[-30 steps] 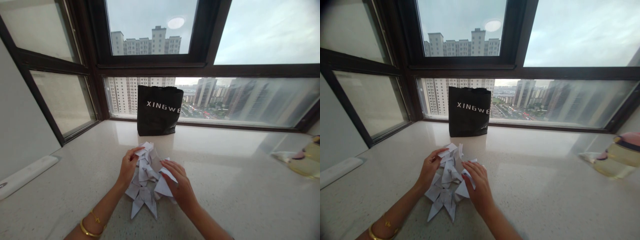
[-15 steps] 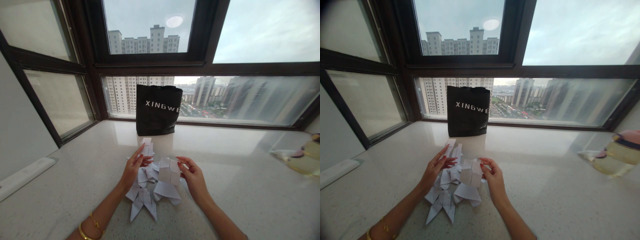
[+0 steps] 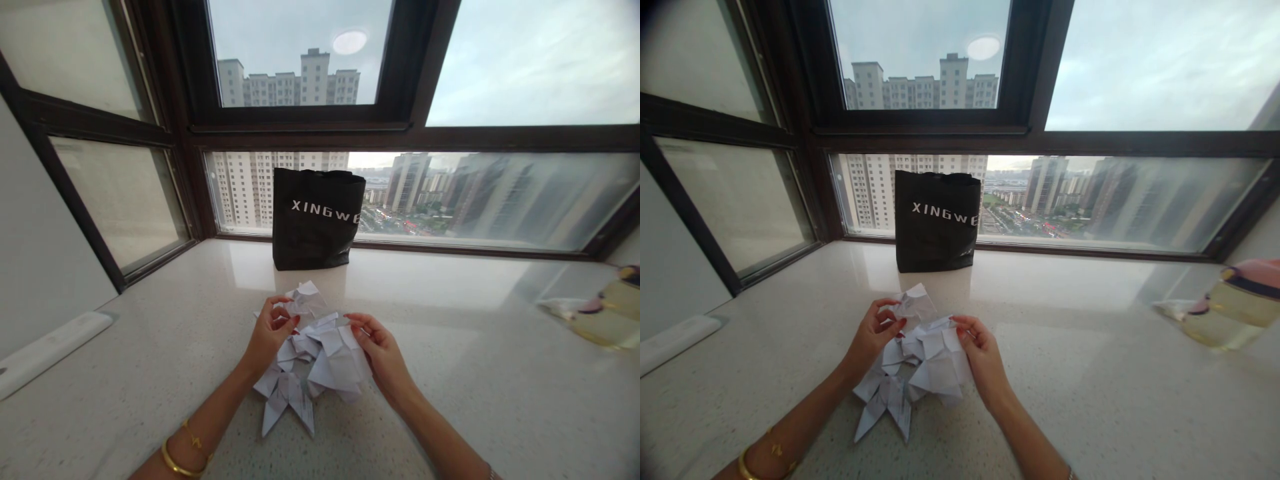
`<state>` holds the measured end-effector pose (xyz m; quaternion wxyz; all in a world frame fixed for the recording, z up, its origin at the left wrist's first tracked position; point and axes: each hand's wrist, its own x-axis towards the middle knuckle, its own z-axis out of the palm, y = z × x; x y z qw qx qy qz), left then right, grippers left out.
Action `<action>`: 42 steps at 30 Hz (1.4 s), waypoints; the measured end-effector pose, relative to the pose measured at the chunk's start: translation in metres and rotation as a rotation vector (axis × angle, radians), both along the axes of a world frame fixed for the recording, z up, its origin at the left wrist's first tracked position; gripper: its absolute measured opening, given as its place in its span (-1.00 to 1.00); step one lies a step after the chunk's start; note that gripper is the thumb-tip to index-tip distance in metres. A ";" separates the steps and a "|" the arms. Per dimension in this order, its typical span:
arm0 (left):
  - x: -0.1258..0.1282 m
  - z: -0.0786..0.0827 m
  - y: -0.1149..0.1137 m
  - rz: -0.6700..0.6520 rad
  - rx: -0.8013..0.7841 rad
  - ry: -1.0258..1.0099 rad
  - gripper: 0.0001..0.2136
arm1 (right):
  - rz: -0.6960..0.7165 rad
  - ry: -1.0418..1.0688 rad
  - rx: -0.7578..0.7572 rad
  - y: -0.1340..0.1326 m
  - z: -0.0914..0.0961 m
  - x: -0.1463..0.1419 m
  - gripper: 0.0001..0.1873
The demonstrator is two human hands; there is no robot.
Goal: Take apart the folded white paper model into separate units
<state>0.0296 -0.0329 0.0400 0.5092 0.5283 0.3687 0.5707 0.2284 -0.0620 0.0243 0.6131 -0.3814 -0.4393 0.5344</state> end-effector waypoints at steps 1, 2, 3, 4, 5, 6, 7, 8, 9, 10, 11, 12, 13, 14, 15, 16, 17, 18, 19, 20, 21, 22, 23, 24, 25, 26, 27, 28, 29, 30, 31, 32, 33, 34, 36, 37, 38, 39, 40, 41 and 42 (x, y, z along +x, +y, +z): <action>0.001 -0.002 0.000 -0.043 0.004 -0.009 -0.50 | 0.002 0.017 -0.002 0.000 0.001 0.000 -0.69; 0.002 -0.004 -0.001 -0.092 0.007 -0.014 -0.42 | 0.011 0.036 -0.011 0.000 0.002 -0.001 -0.67; 0.003 -0.006 -0.002 -0.140 0.008 -0.019 -0.35 | 0.024 0.057 -0.027 -0.001 0.003 -0.002 -0.64; 0.004 -0.007 -0.003 -0.186 0.009 -0.021 -0.28 | 0.040 0.079 -0.046 -0.001 0.003 -0.003 -0.61; 0.004 -0.008 -0.003 -0.226 0.008 -0.021 -0.24 | 0.060 0.099 -0.066 -0.002 0.004 -0.004 -0.58; 0.005 -0.009 -0.004 -0.256 0.009 -0.017 -0.23 | 0.087 0.116 -0.085 -0.002 0.005 -0.005 -0.56; 0.005 -0.010 -0.005 -0.279 0.008 -0.010 -0.24 | 0.118 0.127 -0.101 -0.003 0.006 -0.006 -0.54; 0.005 -0.010 -0.005 -0.294 0.006 -0.001 -0.28 | 0.147 0.134 -0.113 -0.003 0.006 -0.007 -0.54; 0.006 -0.011 -0.005 -0.307 0.004 0.008 -0.32 | 0.170 0.137 -0.119 -0.003 0.006 -0.007 -0.55; 0.006 -0.012 -0.004 -0.318 0.002 0.015 -0.35 | 0.185 0.136 -0.122 -0.003 0.006 -0.008 -0.57; 0.006 -0.013 -0.004 -0.330 0.000 0.017 -0.37 | 0.190 0.135 -0.123 -0.003 0.006 -0.008 -0.59; 0.007 -0.014 -0.004 -0.339 -0.002 0.015 -0.37 | 0.187 0.133 -0.124 -0.003 0.005 -0.008 -0.61; 0.008 -0.014 -0.005 -0.347 -0.003 0.010 -0.36 | 0.182 0.131 -0.126 -0.003 0.004 -0.009 -0.62; 0.009 -0.014 -0.005 -0.351 -0.005 0.002 -0.34 | 0.177 0.129 -0.129 -0.003 0.003 -0.009 -0.62; 0.010 -0.013 -0.007 -0.355 -0.008 -0.008 -0.33 | 0.175 0.127 -0.132 -0.003 0.003 -0.010 -0.61; 0.011 -0.012 -0.008 -0.357 -0.011 -0.019 -0.31 | 0.174 0.122 -0.136 -0.003 0.002 -0.011 -0.60; 0.012 -0.010 -0.010 -0.360 -0.016 -0.024 -0.30 | 0.174 0.117 -0.138 -0.004 0.001 -0.011 -0.59; 0.013 -0.009 -0.012 -0.362 -0.022 -0.025 -0.29 | 0.177 0.108 -0.138 -0.004 0.001 -0.012 -0.59; 0.013 -0.007 -0.014 -0.362 -0.025 -0.021 -0.28 | 0.181 0.098 -0.137 -0.005 0.001 -0.013 -0.59; 0.013 -0.005 -0.015 -0.360 -0.028 -0.013 -0.28 | 0.183 0.087 -0.133 -0.006 0.001 -0.014 -0.59; 0.013 -0.004 -0.016 -0.356 -0.029 -0.003 -0.27 | 0.181 0.074 -0.131 -0.006 0.001 -0.014 -0.60; 0.013 -0.003 -0.017 -0.348 -0.031 0.007 -0.26 | 0.179 0.060 -0.130 -0.006 0.001 -0.014 -0.61; 0.013 -0.003 -0.017 -0.340 -0.034 0.014 -0.25 | 0.176 0.047 -0.131 -0.007 0.001 -0.015 -0.62; 0.012 -0.002 -0.017 -0.333 -0.035 0.017 -0.23 | 0.175 0.035 -0.136 -0.007 0.002 -0.015 -0.62; 0.011 -0.002 -0.017 -0.329 -0.036 0.017 -0.22 | 0.174 0.028 -0.143 -0.007 0.002 -0.015 -0.62; 0.011 -0.003 -0.016 -0.326 -0.034 0.018 -0.21 | 0.175 0.024 -0.152 -0.007 0.003 -0.015 -0.61; 0.011 -0.003 -0.016 -0.325 -0.032 0.021 -0.22 | 0.176 0.024 -0.162 -0.007 0.003 -0.015 -0.61; 0.010 -0.003 -0.015 -0.325 -0.027 0.027 -0.24 | 0.176 0.026 -0.172 -0.007 0.003 -0.015 -0.60; 0.010 -0.004 -0.015 -0.325 -0.020 0.035 -0.28 | 0.177 0.030 -0.182 -0.007 0.003 -0.016 -0.60; 0.010 -0.004 -0.014 -0.324 -0.009 0.050 -0.33 | 0.181 0.033 -0.190 -0.007 0.003 -0.016 -0.60; 0.009 -0.004 -0.014 -0.323 0.001 0.074 -0.40 | 0.189 0.035 -0.195 -0.008 0.003 -0.016 -0.60; 0.009 -0.004 -0.014 -0.322 0.011 0.105 -0.47 | 0.201 0.033 -0.196 -0.008 0.002 -0.016 -0.60; 0.009 -0.005 -0.013 -0.320 0.021 0.140 -0.53 | 0.214 0.028 -0.193 -0.008 0.001 -0.016 -0.60; 0.008 -0.005 -0.013 -0.315 0.027 0.174 -0.59 | 0.226 0.018 -0.188 -0.008 0.000 -0.016 -0.60; 0.008 -0.005 -0.011 -0.297 0.031 0.221 -0.64 | 0.226 -0.007 -0.171 -0.008 -0.001 -0.015 -0.58; 0.007 -0.006 -0.011 -0.283 0.033 0.229 -0.65 | 0.210 -0.017 -0.157 -0.007 -0.002 -0.014 -0.54; 0.007 -0.005 -0.010 -0.266 0.037 0.232 -0.65 | 0.187 -0.025 -0.142 -0.006 -0.002 -0.013 -0.49; 0.006 -0.005 -0.010 -0.248 0.040 0.236 -0.66 | 0.161 -0.031 -0.125 -0.005 -0.001 -0.011 -0.44; 0.006 -0.005 -0.010 -0.230 0.043 0.241 -0.67 | 0.131 -0.033 -0.104 -0.004 0.000 -0.009 -0.39; 0.005 -0.004 -0.009 -0.214 0.046 0.248 -0.68 | 0.102 -0.031 -0.084 -0.003 0.002 -0.006 -0.35; 0.005 -0.003 -0.009 -0.200 0.048 0.257 -0.69 | 0.075 -0.024 -0.064 -0.002 0.005 -0.004 -0.34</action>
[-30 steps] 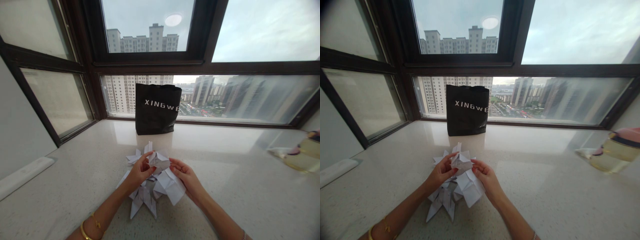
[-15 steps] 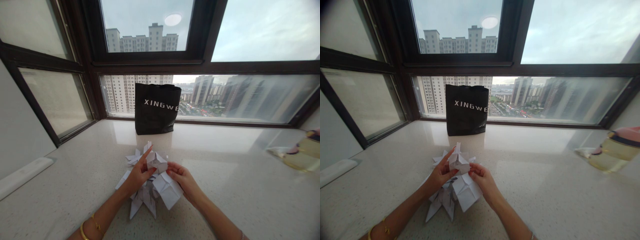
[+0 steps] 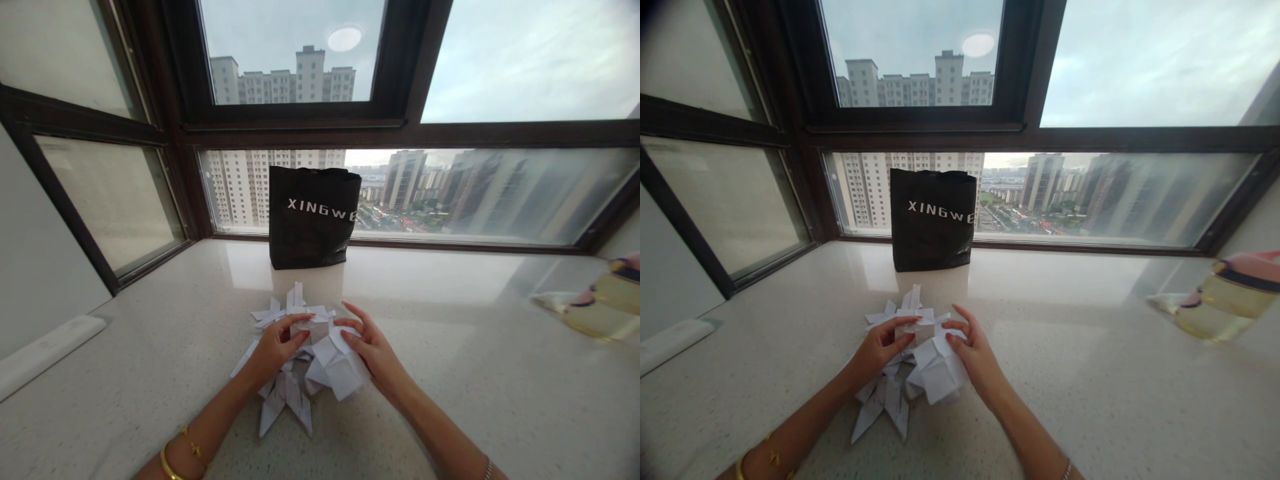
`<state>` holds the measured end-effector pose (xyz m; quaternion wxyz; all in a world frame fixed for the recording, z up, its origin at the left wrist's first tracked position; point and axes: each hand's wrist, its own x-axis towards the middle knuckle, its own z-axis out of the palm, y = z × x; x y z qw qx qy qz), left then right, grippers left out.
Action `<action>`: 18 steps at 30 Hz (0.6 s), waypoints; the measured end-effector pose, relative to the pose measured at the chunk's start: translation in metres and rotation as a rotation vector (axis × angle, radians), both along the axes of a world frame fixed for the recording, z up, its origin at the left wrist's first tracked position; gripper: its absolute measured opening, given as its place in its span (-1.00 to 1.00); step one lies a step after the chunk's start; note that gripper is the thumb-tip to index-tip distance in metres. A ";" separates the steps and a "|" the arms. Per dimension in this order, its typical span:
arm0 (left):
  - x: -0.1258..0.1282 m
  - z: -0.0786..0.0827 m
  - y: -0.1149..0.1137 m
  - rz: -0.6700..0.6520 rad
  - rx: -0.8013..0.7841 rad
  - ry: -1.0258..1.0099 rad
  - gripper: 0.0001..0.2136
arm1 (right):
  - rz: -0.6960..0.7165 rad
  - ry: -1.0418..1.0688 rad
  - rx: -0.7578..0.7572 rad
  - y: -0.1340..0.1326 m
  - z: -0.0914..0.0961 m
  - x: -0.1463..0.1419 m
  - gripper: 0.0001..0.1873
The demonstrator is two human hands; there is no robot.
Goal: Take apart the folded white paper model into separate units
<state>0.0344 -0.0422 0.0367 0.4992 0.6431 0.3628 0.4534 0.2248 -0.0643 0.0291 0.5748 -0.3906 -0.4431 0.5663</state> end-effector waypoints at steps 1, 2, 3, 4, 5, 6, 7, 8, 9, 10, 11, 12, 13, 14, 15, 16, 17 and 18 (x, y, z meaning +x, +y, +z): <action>0.000 0.001 0.000 0.013 0.003 0.011 -0.70 | -0.027 0.013 0.017 0.001 0.003 0.002 -0.35; 0.000 0.001 0.000 0.022 0.004 0.022 -0.71 | -0.055 0.030 0.033 0.001 0.006 0.004 -0.37; 0.000 0.001 0.000 0.028 0.002 0.031 -0.72 | -0.082 0.047 0.046 0.000 0.009 0.005 -0.40; 0.000 0.001 0.000 0.030 -0.002 0.037 -0.73 | -0.104 0.059 0.056 0.000 0.012 0.006 -0.42; 0.001 0.001 -0.001 0.030 -0.007 0.040 -0.74 | -0.117 0.064 0.063 -0.001 0.015 0.005 -0.44; 0.001 0.000 -0.001 0.030 -0.011 0.041 -0.75 | -0.118 0.063 0.069 -0.002 0.017 0.004 -0.44; 0.002 0.000 -0.002 0.027 -0.014 0.036 -0.76 | -0.106 0.059 0.073 -0.004 0.018 0.002 -0.44; 0.004 0.000 -0.003 0.018 -0.019 0.028 -0.76 | -0.083 0.051 0.076 -0.005 0.019 -0.001 -0.44; 0.005 0.000 -0.003 0.004 -0.027 0.019 -0.76 | -0.054 0.038 0.077 -0.007 0.019 -0.004 -0.43; 0.006 0.001 -0.005 -0.017 -0.040 0.008 -0.76 | -0.029 0.022 0.078 -0.008 0.018 -0.007 -0.43; 0.007 0.002 -0.006 -0.041 -0.055 -0.003 -0.76 | -0.013 0.002 0.079 -0.009 0.017 -0.009 -0.42; 0.009 0.003 -0.007 -0.066 -0.069 -0.010 -0.75 | -0.007 -0.018 0.080 -0.009 0.015 -0.012 -0.42; 0.010 0.004 -0.009 -0.085 -0.080 -0.015 -0.75 | -0.011 -0.037 0.081 -0.009 0.013 -0.013 -0.43; 0.011 0.005 -0.010 -0.100 -0.087 -0.015 -0.75 | -0.020 -0.051 0.080 -0.008 0.011 -0.014 -0.44; 0.012 0.006 -0.012 -0.112 -0.091 -0.012 -0.75 | -0.033 -0.061 0.079 -0.007 0.008 -0.015 -0.45; 0.013 0.006 -0.013 -0.124 -0.094 -0.009 -0.75 | -0.049 -0.070 0.077 -0.006 0.006 -0.015 -0.47; 0.013 0.007 -0.014 -0.135 -0.097 -0.005 -0.76 | -0.068 -0.082 0.077 -0.005 0.005 -0.015 -0.49; 0.013 0.007 -0.015 -0.144 -0.099 -0.001 -0.76 | -0.090 -0.096 0.079 -0.005 0.003 -0.015 -0.51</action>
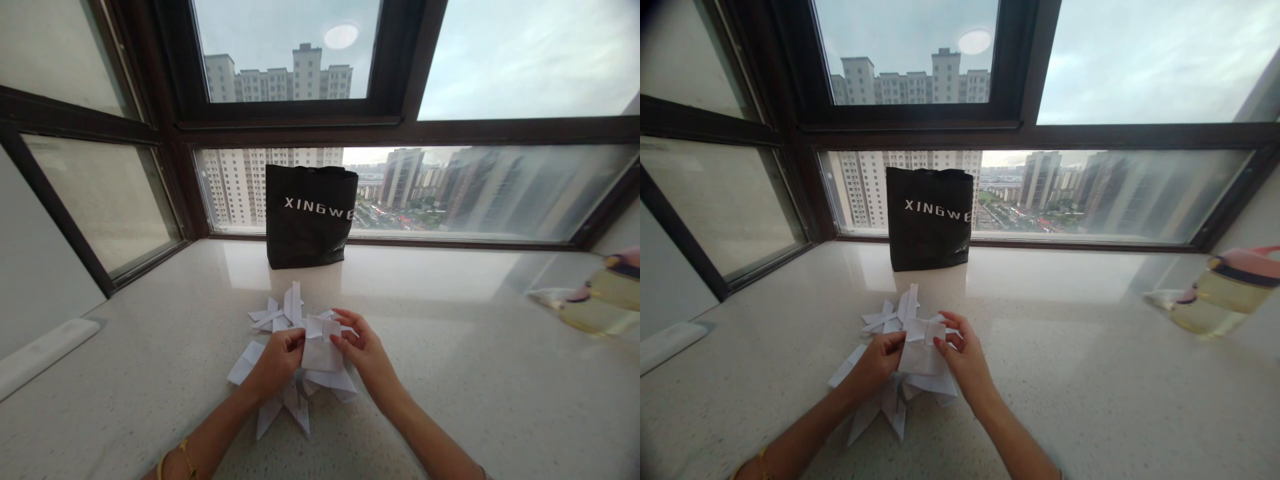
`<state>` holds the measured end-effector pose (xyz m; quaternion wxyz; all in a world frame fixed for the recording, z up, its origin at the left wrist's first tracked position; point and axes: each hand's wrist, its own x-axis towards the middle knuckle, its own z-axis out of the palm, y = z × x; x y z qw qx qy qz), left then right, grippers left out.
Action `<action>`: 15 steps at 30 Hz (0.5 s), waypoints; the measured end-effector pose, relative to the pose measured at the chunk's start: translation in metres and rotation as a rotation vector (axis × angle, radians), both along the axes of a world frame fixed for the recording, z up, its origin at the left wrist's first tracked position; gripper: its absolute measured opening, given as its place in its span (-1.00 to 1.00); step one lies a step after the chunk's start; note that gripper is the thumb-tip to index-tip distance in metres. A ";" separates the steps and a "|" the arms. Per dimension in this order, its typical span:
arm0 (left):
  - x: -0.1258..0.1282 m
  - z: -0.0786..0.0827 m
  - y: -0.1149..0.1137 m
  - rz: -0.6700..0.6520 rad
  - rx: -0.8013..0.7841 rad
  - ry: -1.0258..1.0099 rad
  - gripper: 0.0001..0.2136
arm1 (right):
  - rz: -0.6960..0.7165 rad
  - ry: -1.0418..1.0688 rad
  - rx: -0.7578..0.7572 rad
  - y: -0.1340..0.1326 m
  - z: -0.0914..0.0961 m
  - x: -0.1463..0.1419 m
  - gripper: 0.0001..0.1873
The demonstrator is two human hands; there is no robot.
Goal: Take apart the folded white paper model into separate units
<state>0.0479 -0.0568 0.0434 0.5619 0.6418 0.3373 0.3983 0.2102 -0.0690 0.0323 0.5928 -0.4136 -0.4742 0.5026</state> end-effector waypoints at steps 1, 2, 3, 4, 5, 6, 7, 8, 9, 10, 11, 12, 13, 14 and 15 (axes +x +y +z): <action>0.000 0.000 0.000 -0.005 0.000 0.003 -0.76 | -0.022 -0.015 0.005 0.000 -0.001 0.000 -0.52; 0.001 -0.001 -0.001 -0.003 0.002 0.004 -0.76 | -0.043 -0.029 0.012 0.001 -0.001 0.001 -0.53; 0.001 -0.002 -0.001 0.003 0.005 0.004 -0.75 | -0.058 -0.040 0.020 0.001 -0.001 0.001 -0.53; 0.001 -0.003 0.000 0.012 0.008 0.001 -0.74 | -0.067 -0.049 0.028 0.000 -0.002 0.001 -0.53; 0.002 -0.003 0.000 0.021 0.009 -0.004 -0.73 | -0.070 -0.056 0.035 0.000 -0.002 0.001 -0.53; 0.002 -0.004 0.000 0.029 0.010 -0.012 -0.72 | -0.071 -0.063 0.039 0.000 -0.002 0.001 -0.53; 0.002 -0.004 0.000 0.032 0.008 -0.019 -0.71 | -0.070 -0.069 0.043 -0.001 -0.002 0.000 -0.53; 0.002 -0.004 0.000 0.033 0.008 -0.026 -0.71 | -0.070 -0.074 0.045 -0.001 -0.002 0.000 -0.54; 0.003 -0.004 0.000 0.033 0.008 -0.031 -0.71 | -0.067 -0.079 0.047 -0.002 -0.003 0.000 -0.54; 0.002 -0.005 0.000 0.031 0.009 -0.032 -0.72 | -0.064 -0.083 0.047 -0.002 -0.004 -0.001 -0.54; 0.002 -0.005 0.000 0.030 0.011 -0.030 -0.72 | -0.062 -0.085 0.046 -0.002 -0.005 -0.001 -0.55; 0.001 -0.005 0.000 0.030 0.017 -0.027 -0.72 | -0.060 -0.085 0.044 -0.002 -0.005 -0.001 -0.55; 0.000 -0.005 0.000 0.032 0.022 -0.022 -0.72 | -0.059 -0.085 0.042 -0.002 -0.006 -0.001 -0.56; -0.001 -0.005 0.000 0.035 0.020 -0.020 -0.71 | -0.060 -0.085 0.039 -0.002 -0.007 -0.001 -0.56; -0.002 -0.005 0.000 0.034 0.009 -0.019 -0.69 | -0.063 -0.085 0.037 -0.001 -0.007 -0.001 -0.56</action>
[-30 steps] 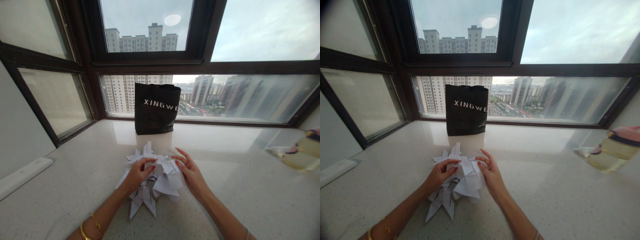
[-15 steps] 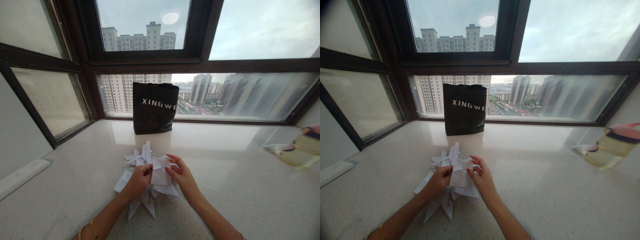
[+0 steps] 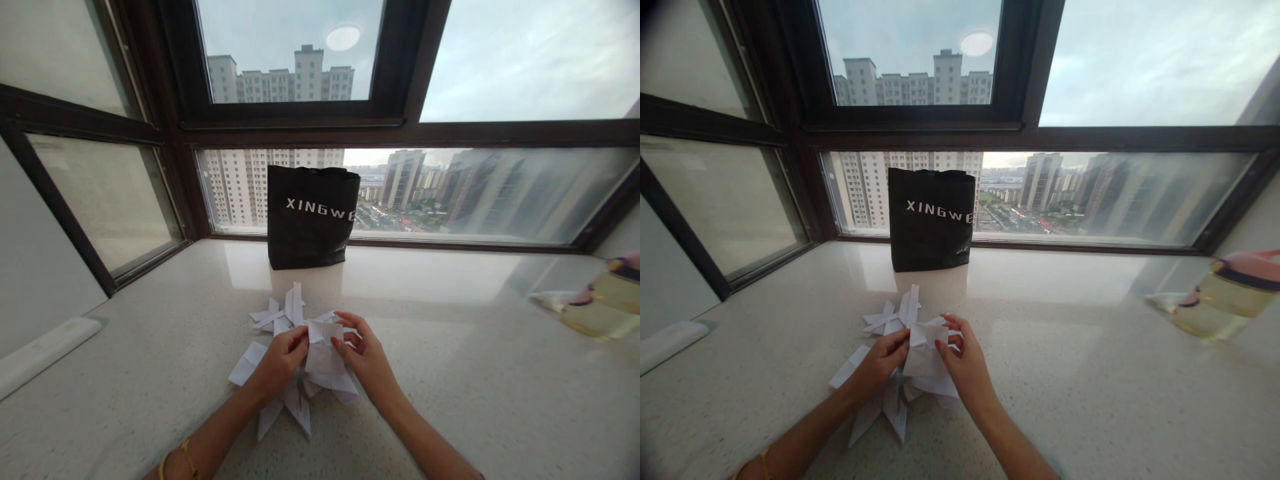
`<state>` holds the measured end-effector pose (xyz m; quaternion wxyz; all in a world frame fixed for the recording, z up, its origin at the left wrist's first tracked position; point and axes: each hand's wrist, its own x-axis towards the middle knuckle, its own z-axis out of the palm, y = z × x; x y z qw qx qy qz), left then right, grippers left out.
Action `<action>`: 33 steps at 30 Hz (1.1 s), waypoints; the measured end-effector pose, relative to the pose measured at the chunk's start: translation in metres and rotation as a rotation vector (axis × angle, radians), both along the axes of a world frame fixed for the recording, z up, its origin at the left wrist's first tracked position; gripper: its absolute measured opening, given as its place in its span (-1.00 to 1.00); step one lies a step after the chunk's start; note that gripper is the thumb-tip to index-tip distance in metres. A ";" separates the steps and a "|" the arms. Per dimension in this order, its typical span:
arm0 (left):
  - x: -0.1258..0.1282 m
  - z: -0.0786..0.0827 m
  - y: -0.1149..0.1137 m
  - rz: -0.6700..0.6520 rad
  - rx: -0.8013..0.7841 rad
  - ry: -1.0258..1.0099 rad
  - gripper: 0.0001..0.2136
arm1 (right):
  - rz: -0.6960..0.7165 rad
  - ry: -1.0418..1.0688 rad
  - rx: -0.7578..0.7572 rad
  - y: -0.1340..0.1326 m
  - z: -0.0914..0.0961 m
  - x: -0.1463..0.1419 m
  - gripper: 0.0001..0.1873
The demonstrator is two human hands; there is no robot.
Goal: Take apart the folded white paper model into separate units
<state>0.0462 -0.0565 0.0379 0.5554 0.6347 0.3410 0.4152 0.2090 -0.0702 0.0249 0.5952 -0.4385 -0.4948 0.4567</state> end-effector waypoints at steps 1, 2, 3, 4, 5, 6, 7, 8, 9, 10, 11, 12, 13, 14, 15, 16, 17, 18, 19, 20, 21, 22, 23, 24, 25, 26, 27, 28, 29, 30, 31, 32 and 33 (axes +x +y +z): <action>-0.001 0.000 0.000 -0.002 -0.016 -0.003 -0.66 | -0.003 -0.001 -0.002 0.000 0.000 0.000 -0.57; -0.001 0.001 0.000 -0.006 -0.030 -0.009 -0.62 | -0.003 -0.003 -0.003 0.001 0.000 0.000 -0.58; -0.001 0.001 -0.001 -0.017 -0.040 -0.014 -0.60 | -0.002 -0.007 -0.003 0.001 0.000 0.000 -0.58; -0.001 0.002 -0.001 -0.031 -0.040 -0.019 -0.60 | -0.001 -0.011 -0.002 0.000 0.000 0.000 -0.58; 0.000 0.003 -0.002 -0.046 -0.033 -0.021 -0.62 | 0.001 -0.016 0.000 0.000 0.000 0.000 -0.59; 0.001 0.003 -0.002 -0.056 -0.022 -0.020 -0.62 | 0.003 -0.022 0.002 0.000 0.001 -0.001 -0.59; 0.002 0.004 -0.003 -0.060 -0.014 -0.021 -0.62 | 0.006 -0.027 0.003 -0.001 0.001 -0.001 -0.58; 0.002 0.004 -0.003 -0.058 -0.013 -0.021 -0.60 | 0.008 -0.032 0.006 -0.001 0.001 -0.002 -0.58; 0.003 0.004 -0.003 -0.048 -0.016 -0.022 -0.57 | 0.007 -0.043 0.010 -0.002 0.001 -0.003 -0.57; 0.003 0.003 -0.003 -0.034 -0.021 -0.021 -0.55 | -0.006 -0.062 0.018 -0.002 0.000 -0.003 -0.57; 0.003 0.002 -0.003 -0.018 -0.027 -0.018 -0.52 | -0.035 -0.094 0.032 -0.002 0.000 -0.003 -0.58; 0.003 0.000 -0.003 -0.003 -0.034 -0.016 -0.48 | -0.078 -0.135 0.049 -0.001 -0.001 -0.003 -0.57; 0.003 -0.001 -0.003 0.008 -0.040 -0.016 -0.44 | -0.133 -0.177 0.064 -0.001 -0.002 -0.002 -0.56; 0.003 -0.002 -0.002 0.016 -0.045 -0.023 -0.41 | -0.187 -0.211 0.071 0.000 -0.003 -0.001 -0.54; 0.003 -0.003 -0.002 0.022 -0.047 -0.037 -0.38 | -0.226 -0.232 0.069 0.001 -0.004 0.000 -0.51; 0.003 -0.003 -0.002 0.024 -0.049 -0.057 -0.35 | -0.236 -0.238 0.055 0.002 -0.005 0.001 -0.49; 0.003 -0.004 -0.002 0.021 -0.051 -0.079 -0.32 | -0.215 -0.237 0.033 0.004 -0.006 0.002 -0.49; 0.003 -0.004 -0.002 0.014 -0.052 -0.100 -0.30 | -0.167 -0.233 0.010 0.004 -0.007 0.003 -0.51; 0.003 -0.003 -0.002 0.006 -0.054 -0.117 -0.29 | -0.100 -0.232 -0.009 0.005 -0.007 0.003 -0.53; 0.004 -0.003 -0.002 -0.005 -0.057 -0.128 -0.28 | -0.030 -0.234 -0.022 0.005 -0.008 0.004 -0.55; 0.004 -0.002 -0.003 -0.017 -0.061 -0.133 -0.28 | 0.025 -0.237 -0.029 0.005 -0.008 0.004 -0.57; 0.004 -0.001 -0.004 -0.027 -0.065 -0.136 -0.28 | 0.058 -0.238 -0.029 0.005 -0.007 0.004 -0.58; 0.004 0.000 -0.005 -0.036 -0.070 -0.138 -0.28 | 0.066 -0.237 -0.027 0.005 -0.007 0.004 -0.59; 0.005 0.000 -0.006 -0.044 -0.074 -0.140 -0.28 | 0.054 -0.234 -0.025 0.004 -0.006 0.004 -0.60; 0.005 0.001 -0.007 -0.051 -0.077 -0.141 -0.27 | 0.034 -0.225 -0.026 0.003 -0.005 0.004 -0.61; 0.006 0.002 -0.008 -0.056 -0.076 -0.140 -0.27 | 0.015 -0.208 -0.030 0.003 -0.003 0.004 -0.61; 0.006 0.002 -0.009 -0.056 -0.071 -0.138 -0.27 | 0.004 -0.182 -0.036 0.002 -0.002 0.004 -0.61; 0.006 0.003 -0.009 -0.050 -0.063 -0.135 -0.28 | 0.001 -0.146 -0.042 0.002 -0.001 0.004 -0.61; 0.006 0.003 -0.009 -0.036 -0.052 -0.129 -0.31 | 0.001 -0.104 -0.048 0.001 0.000 0.005 -0.60; 0.005 0.004 -0.007 -0.012 -0.034 -0.123 -0.34 | -0.002 -0.061 -0.050 0.001 0.001 0.005 -0.60; 0.003 0.004 -0.005 0.020 -0.011 -0.118 -0.37 | -0.013 -0.024 -0.050 0.002 0.002 0.006 -0.60; 0.001 0.004 -0.002 0.059 0.016 -0.112 -0.41 | -0.033 0.001 -0.045 0.002 0.002 0.007 -0.60; -0.002 0.005 0.002 0.103 0.045 -0.105 -0.45 | -0.059 0.014 -0.039 0.002 0.002 0.008 -0.60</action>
